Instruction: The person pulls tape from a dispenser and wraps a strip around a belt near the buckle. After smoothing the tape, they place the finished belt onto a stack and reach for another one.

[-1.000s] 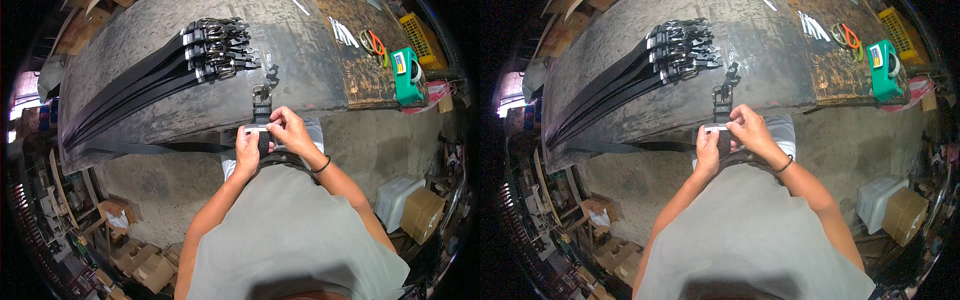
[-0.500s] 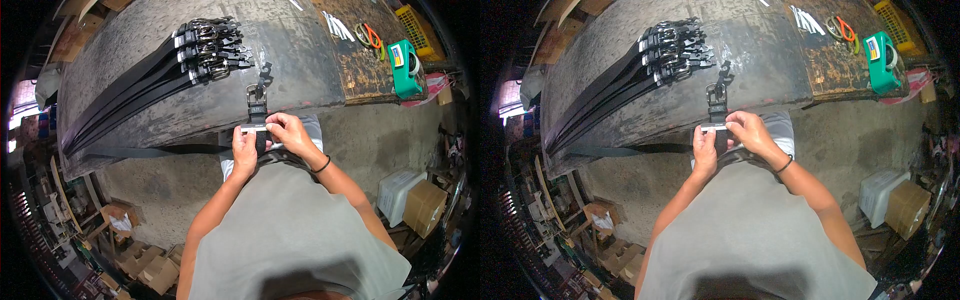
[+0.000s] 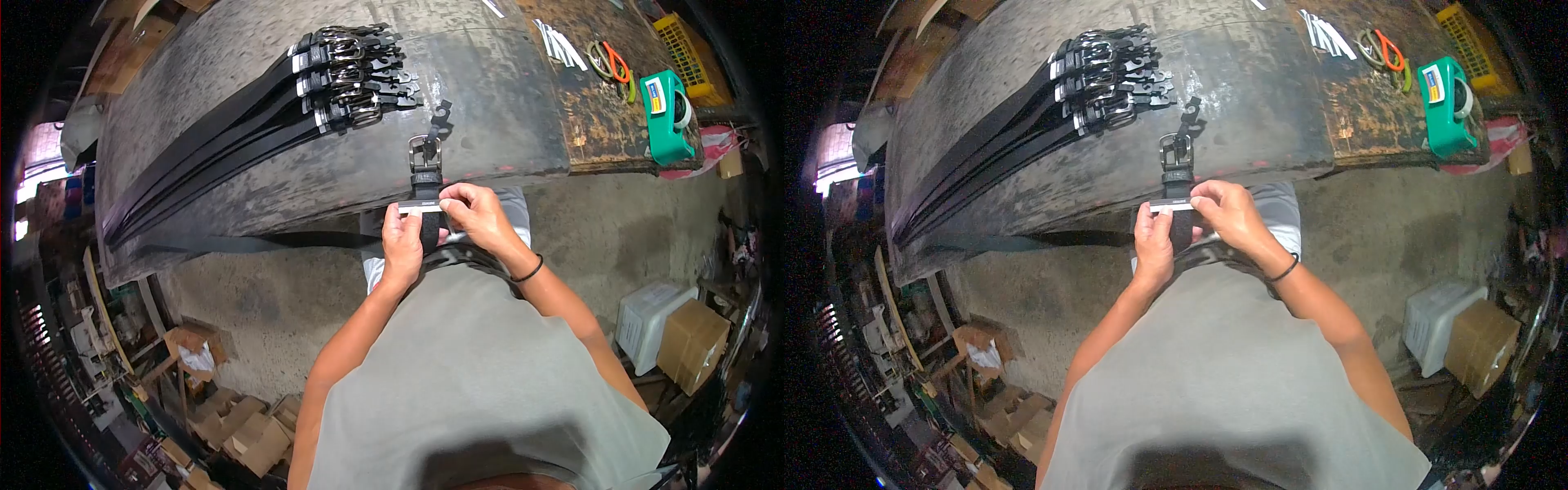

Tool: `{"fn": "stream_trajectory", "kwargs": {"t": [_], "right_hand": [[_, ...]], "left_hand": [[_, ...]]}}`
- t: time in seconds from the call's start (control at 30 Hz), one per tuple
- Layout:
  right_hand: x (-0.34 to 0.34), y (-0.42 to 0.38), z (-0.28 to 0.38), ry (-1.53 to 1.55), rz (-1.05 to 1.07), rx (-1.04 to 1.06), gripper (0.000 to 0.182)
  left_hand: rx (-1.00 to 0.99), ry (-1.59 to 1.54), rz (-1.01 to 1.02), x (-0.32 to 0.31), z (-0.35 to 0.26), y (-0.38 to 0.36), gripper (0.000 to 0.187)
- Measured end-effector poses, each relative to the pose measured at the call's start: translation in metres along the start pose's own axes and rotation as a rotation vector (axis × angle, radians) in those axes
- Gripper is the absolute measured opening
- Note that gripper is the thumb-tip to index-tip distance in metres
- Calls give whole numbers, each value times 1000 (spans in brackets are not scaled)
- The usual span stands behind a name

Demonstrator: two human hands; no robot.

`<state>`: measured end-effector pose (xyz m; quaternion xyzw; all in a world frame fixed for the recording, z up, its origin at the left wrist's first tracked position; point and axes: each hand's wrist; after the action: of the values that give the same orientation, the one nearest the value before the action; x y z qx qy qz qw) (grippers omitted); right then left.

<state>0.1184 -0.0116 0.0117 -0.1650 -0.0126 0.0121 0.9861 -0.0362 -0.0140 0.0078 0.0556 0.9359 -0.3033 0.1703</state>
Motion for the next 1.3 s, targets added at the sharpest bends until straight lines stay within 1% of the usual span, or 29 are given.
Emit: {"fn": "stream_trajectory", "kwargs": {"t": [0.07,0.13,0.17,0.37,0.43,0.5,0.6,0.67,0.73,0.8,1.0,1.17,1.3], "right_hand": [[-1,0,0,-5,-3,-3,23],[-1,1,-1,17,-3,27,17],[-1,1,-1,16,-3,28,17],[-2,1,7,0,12,-1,19],[-4,2,8,-57,22,-17,27],[-6,2,10,-16,33,-44,26],[-6,6,6,35,55,-78,25],[-6,6,8,46,63,-87,24],[-6,5,14,-26,42,-66,23],[-6,5,16,-34,41,-53,22],[-8,6,16,-58,31,-53,22],[-7,6,16,-62,24,-56,22],[-8,7,11,-15,23,-58,22]], "left_hand": [[5,14,-4,0,1,1,16],[3,7,-3,0,1,1,15],[2,1,0,0,1,1,15],[-24,10,3,0,2,2,14],[-29,15,9,0,3,2,13],[-34,21,16,1,5,3,13],[-35,-23,51,6,7,4,16],[3,-76,81,9,6,5,23],[26,-73,77,12,5,6,25],[48,-71,75,12,4,7,27],[83,-70,50,11,4,7,24],[67,-69,37,6,3,4,18],[43,-36,16,4,4,4,16]]}}
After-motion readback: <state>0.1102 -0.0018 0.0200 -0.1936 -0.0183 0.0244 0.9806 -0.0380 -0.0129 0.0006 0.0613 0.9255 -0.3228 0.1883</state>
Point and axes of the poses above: each hand's wrist, its own y-axis towards the middle knuckle, its own x-axis out of the back of the hand, z = x × y, and after that the axes turned 7 degrees about x, right-handed
